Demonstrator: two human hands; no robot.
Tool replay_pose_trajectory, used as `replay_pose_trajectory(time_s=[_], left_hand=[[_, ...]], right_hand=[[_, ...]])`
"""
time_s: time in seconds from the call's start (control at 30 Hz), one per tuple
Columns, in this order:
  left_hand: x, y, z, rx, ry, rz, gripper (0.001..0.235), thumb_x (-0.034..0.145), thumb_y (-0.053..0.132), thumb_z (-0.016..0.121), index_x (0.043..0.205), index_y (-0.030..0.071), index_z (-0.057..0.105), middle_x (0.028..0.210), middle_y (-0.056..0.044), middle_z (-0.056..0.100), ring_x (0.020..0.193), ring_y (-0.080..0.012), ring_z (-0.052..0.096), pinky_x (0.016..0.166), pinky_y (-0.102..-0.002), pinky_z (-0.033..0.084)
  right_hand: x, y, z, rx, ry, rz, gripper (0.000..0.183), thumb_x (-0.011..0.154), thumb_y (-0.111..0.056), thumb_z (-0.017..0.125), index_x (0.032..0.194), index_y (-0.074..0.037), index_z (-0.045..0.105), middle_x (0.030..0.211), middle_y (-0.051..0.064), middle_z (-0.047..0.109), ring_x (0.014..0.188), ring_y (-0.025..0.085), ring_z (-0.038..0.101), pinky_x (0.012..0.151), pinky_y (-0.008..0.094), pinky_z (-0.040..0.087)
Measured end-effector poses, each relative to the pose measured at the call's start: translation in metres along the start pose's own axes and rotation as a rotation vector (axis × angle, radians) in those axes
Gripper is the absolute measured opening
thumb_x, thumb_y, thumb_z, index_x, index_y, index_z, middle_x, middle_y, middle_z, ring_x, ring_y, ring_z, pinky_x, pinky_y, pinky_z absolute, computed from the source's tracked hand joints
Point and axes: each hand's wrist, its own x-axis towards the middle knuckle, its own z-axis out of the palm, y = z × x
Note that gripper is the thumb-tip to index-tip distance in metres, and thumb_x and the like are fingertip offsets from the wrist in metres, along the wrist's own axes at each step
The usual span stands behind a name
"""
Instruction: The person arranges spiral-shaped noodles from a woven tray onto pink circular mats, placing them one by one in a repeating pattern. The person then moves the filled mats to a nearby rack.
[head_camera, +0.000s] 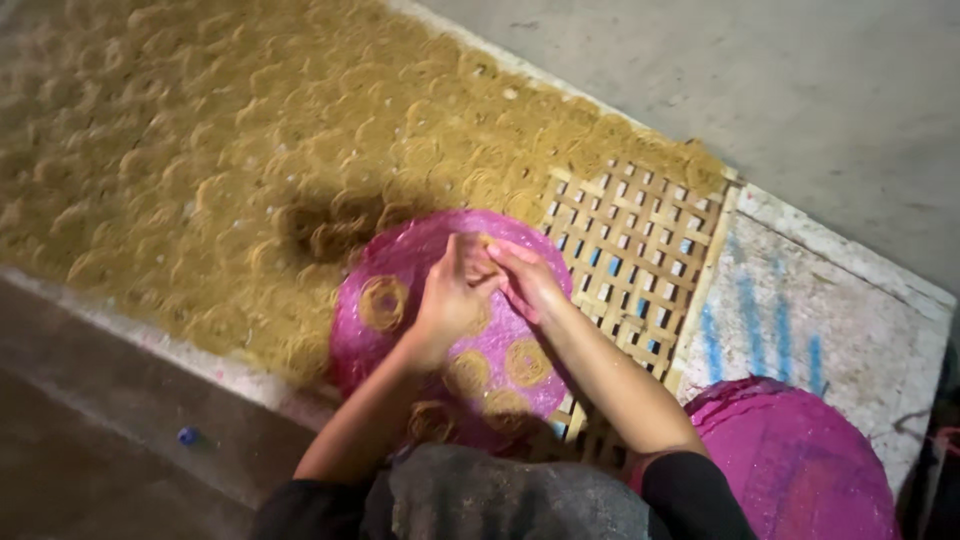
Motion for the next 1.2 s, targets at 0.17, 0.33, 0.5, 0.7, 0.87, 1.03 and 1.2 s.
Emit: replay_pose_trajectory(time_s=[0.17, 0.33, 0.5, 0.7, 0.87, 1.03, 1.2], left_hand=[[-0.026, 0.002, -0.012, 0.352, 0.058, 0.246, 0.046, 0.085, 0.012, 0.069, 0.127, -0.002, 0.058, 0.125, -0.019, 0.063, 0.114, -0.0343, 0.063, 0.094, -0.043, 0.054], [-0.044, -0.015, -0.020, 0.543, -0.053, 0.249, 0.041, 0.081, 0.016, 0.067, 0.119, -0.001, 0.062, 0.130, -0.023, 0.059, 0.121, -0.0422, 0.052, 0.099, -0.051, 0.043], [-0.041, -0.032, -0.019, 0.652, -0.209, -0.129, 0.028, 0.090, 0.015, 0.063, 0.114, 0.001, 0.061, 0.118, -0.019, 0.060, 0.115, -0.0379, 0.056, 0.100, -0.048, 0.047], [-0.030, -0.051, -0.003, 0.633, -0.127, 0.125, 0.014, 0.091, 0.013, 0.061, 0.101, 0.003, 0.061, 0.096, -0.014, 0.067, 0.092, -0.0317, 0.065, 0.082, -0.046, 0.056], [-0.015, -0.020, 0.024, -0.167, -0.272, -0.327, 0.032, 0.091, 0.005, 0.065, 0.119, 0.000, 0.050, 0.080, -0.013, 0.069, 0.060, -0.0168, 0.066, 0.060, -0.029, 0.063], [-0.009, 0.003, 0.054, -0.219, -0.096, -0.065, 0.012, 0.098, 0.005, 0.057, 0.108, 0.001, 0.053, 0.089, -0.008, 0.068, 0.067, -0.0139, 0.067, 0.054, -0.028, 0.056], [-0.030, -0.008, 0.038, 0.138, -0.180, 0.305, 0.028, 0.094, 0.002, 0.057, 0.121, 0.001, 0.064, 0.115, -0.016, 0.065, 0.101, -0.0235, 0.065, 0.085, -0.038, 0.058]], right_hand=[[0.042, -0.054, -0.113, 0.025, 0.376, -0.275, 0.030, 0.092, -0.002, 0.070, 0.121, -0.002, 0.068, 0.105, 0.007, 0.075, 0.094, 0.019, 0.072, 0.083, 0.034, 0.061], [0.092, -0.107, -0.218, -0.066, 0.509, -0.377, 0.036, 0.092, -0.001, 0.067, 0.128, -0.004, 0.067, 0.109, 0.005, 0.074, 0.096, 0.018, 0.070, 0.082, 0.032, 0.057], [0.106, -0.104, -0.218, -0.901, 0.712, -0.526, 0.037, 0.089, -0.003, 0.071, 0.126, -0.005, 0.067, 0.111, 0.012, 0.073, 0.100, 0.028, 0.068, 0.087, 0.037, 0.054], [0.049, -0.126, -0.137, -1.365, 0.876, -0.672, 0.051, 0.076, -0.009, 0.082, 0.123, -0.003, 0.062, 0.103, 0.023, 0.064, 0.092, 0.041, 0.063, 0.078, 0.048, 0.052], [-0.037, -0.089, -0.048, -0.712, 0.035, 0.014, 0.022, 0.103, -0.014, 0.053, 0.105, -0.003, 0.072, 0.086, 0.007, 0.076, 0.075, 0.014, 0.071, 0.074, 0.034, 0.063], [-0.070, -0.051, -0.063, -0.441, -0.175, -0.044, 0.029, 0.090, -0.004, 0.066, 0.118, -0.009, 0.071, 0.108, 0.005, 0.077, 0.103, 0.016, 0.073, 0.098, 0.034, 0.061], [-0.007, -0.092, -0.180, -0.241, 0.421, -0.291, 0.035, 0.088, 0.003, 0.067, 0.121, -0.008, 0.070, 0.107, 0.003, 0.075, 0.102, 0.017, 0.070, 0.095, 0.032, 0.057]])
